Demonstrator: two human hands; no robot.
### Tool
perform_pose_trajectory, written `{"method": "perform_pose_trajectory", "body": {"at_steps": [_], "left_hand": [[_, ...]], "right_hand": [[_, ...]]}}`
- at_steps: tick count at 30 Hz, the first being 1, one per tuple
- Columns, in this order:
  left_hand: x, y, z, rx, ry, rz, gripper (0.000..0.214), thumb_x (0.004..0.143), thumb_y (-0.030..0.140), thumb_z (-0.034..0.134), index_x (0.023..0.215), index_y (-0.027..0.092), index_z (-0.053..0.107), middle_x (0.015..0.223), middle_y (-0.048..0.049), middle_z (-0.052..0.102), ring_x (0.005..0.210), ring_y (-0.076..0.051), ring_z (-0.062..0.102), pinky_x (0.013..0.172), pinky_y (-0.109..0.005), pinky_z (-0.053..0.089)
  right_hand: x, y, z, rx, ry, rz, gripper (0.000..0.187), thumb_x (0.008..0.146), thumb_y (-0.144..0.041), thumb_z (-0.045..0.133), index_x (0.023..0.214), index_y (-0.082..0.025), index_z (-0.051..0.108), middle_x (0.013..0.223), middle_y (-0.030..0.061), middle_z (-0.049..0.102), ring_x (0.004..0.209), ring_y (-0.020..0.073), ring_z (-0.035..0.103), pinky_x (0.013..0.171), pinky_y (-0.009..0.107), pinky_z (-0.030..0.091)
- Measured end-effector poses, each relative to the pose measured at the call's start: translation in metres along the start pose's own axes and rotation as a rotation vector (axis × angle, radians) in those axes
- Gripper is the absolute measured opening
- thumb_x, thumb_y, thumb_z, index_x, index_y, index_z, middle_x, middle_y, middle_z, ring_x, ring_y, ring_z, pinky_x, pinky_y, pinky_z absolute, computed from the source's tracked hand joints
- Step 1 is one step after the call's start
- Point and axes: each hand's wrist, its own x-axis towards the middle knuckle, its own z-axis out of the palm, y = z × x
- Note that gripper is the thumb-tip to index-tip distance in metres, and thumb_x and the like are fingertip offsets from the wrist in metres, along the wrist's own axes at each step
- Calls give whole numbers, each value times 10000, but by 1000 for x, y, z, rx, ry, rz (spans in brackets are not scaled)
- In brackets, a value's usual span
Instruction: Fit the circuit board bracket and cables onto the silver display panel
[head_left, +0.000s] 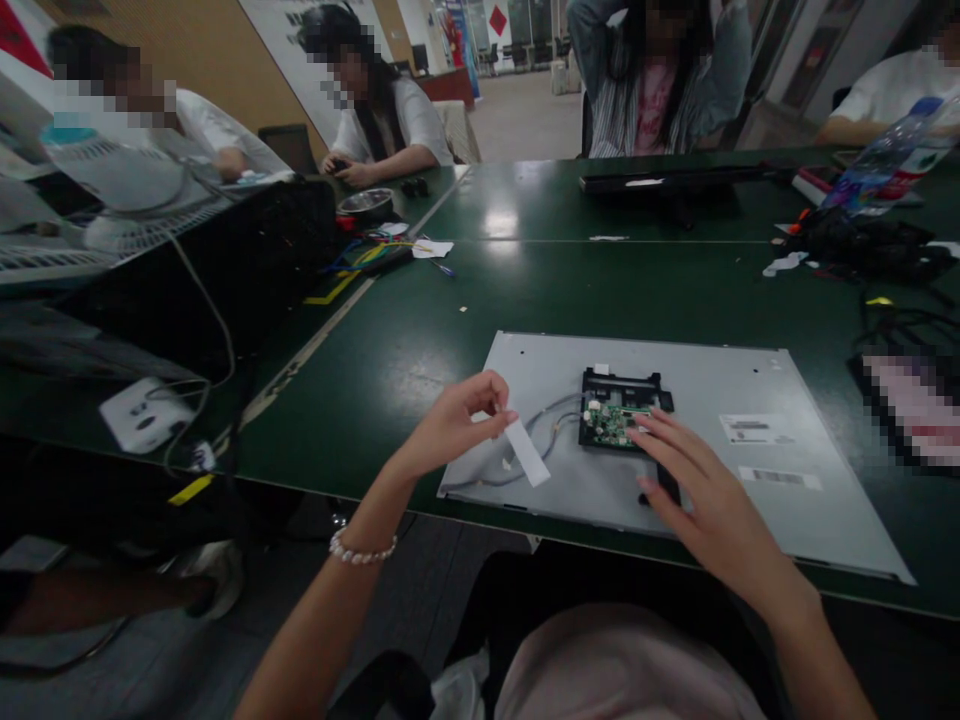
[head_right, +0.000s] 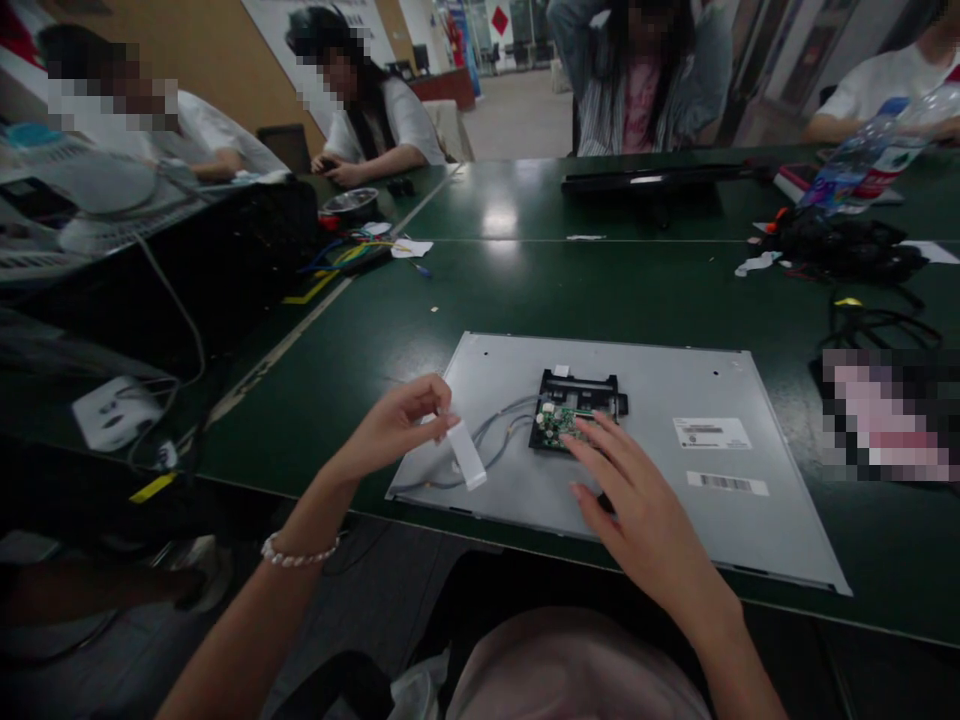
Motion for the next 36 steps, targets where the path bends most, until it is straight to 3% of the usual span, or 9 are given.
{"method": "perform_pose_trajectory", "body": {"at_steps": [4,10,18,21,30,36], "left_hand": [[7,-6,19,116,-5,15,160,848,295,592,806,178,490,698,14,543,637,-102,527,614,-230,432],[10,-22,28,250,29,-22,146,854,295,594,859,184,499,645,40,547,599,-106,521,596,-224,394],[4,-27,31,353,19,-29,314,887,310,576,1169,189,513,673,27,590,604,-128,564,600,-233,410],[-1,-23,34,430,87,-69,328,927,346,536,1208,177,524,702,6,624,599,-135,581,605,-247,420],[-27,-22,48,389,217,-117,368,946,323,512,1284,178,520,782,-27,694,671,-157,651,664,-268,488],[-43,-24,49,302,219,-154,376,961,319,493,1326,232,495,796,6,713,700,-151,688,688,-258,516]], "right_hand": [[12,-21,9,-19,-103,-128,467,967,-236,483,1434,-233,463,1507,78,482,1457,266,337,1147,529,397],[21,-32,30,-81,-194,-222,408,955,-169,471,1357,-155,543,1461,96,536,1439,260,369,1155,477,404],[25,-38,48,-123,-204,-235,388,969,-170,447,1339,-149,560,1426,81,575,1404,244,428,1173,457,380],[23,-39,52,-131,-199,-227,392,971,-168,441,1345,-149,557,1427,79,573,1399,243,435,1178,461,372],[21,-38,61,-125,-127,-202,371,972,-165,444,1318,-161,577,1399,89,598,1382,244,459,1165,475,386],[25,-36,60,-140,-120,-210,354,961,-138,467,1287,-162,603,1389,86,607,1370,250,473,1159,462,394]]}}
